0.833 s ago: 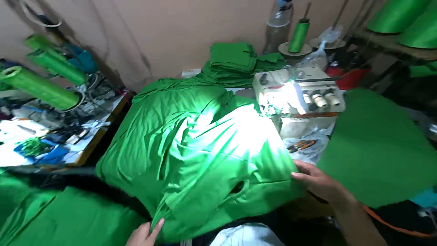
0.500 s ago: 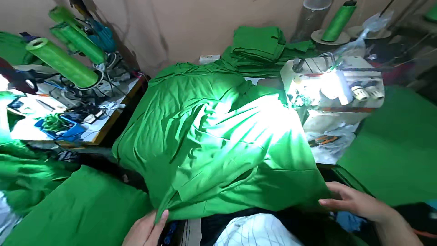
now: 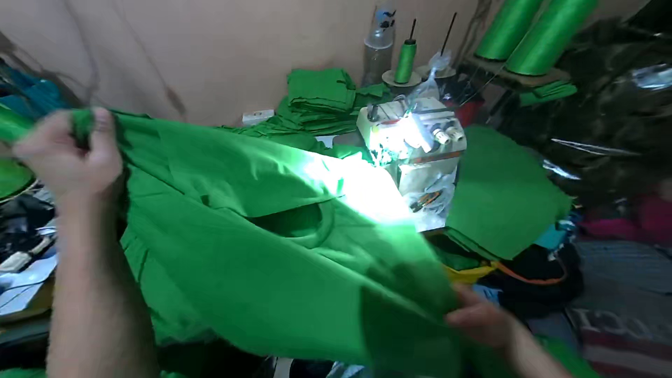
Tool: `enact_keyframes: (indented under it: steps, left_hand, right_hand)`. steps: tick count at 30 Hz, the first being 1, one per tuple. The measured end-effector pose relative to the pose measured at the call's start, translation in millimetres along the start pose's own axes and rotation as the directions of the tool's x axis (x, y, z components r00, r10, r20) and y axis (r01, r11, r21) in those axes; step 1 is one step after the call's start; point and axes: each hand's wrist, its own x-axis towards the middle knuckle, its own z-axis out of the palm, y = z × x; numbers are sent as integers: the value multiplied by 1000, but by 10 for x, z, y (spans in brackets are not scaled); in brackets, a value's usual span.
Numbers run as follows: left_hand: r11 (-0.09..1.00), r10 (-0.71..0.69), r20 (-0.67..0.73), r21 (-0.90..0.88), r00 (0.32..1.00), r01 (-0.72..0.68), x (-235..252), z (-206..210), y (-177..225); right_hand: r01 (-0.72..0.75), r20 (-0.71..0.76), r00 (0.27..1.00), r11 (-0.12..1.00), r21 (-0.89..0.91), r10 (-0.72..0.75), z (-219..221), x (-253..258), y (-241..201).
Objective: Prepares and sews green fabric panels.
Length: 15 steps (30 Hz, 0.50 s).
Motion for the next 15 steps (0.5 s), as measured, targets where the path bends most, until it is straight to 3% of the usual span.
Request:
enact_keyframes:
  steps: [2, 3, 5, 6, 8, 10, 11, 12, 14, 15]
  left_hand:
    - [986, -130, 191, 126, 973, 107, -131, 300, -49]
    - [954, -239, 299, 249, 924, 166, -248, 456, -143]
    - [874, -393, 406, 444, 825, 198, -463, 780, -346]
    - [865, -411, 422, 461, 808, 200, -527, 893, -268]
    - [930, -291, 450, 339, 844, 140, -586, 1032, 178]
    - [998, -39, 563, 59, 825, 7, -714, 1159, 761]
    - [996, 81, 644, -87, 761, -33, -795, 1226, 1050]
    - [986, 140, 744, -165, 654, -23, -861, 1291, 1312]
    - [996, 91, 936, -92, 339, -14, -880, 1451, 1636]
    - [998, 25, 975, -12, 220, -57, -864, 1550, 1701]
  right_hand:
    - [-226, -29, 974, 967, -117, 224, -20, 3, 451]
    - [-328, -82, 945, 917, -227, 317, -59, 18, 583]
    - [-416, -199, 909, 782, -465, 366, -177, 106, 619]
    - [-373, -246, 928, 726, -577, 281, -248, 185, 532]
    - [-127, -247, 963, 631, -765, -106, -375, 466, 320]
    - [75, -261, 834, 568, -820, -486, -418, 921, 232]
    - [128, -308, 772, 610, -782, -556, -408, 1149, 222]
    - [148, -391, 749, 710, -689, -535, -378, 1329, 215]
    - [77, -555, 786, 934, -348, -272, -297, 1490, 146]
    - [28, -578, 804, 981, -194, -138, -278, 1487, 114]
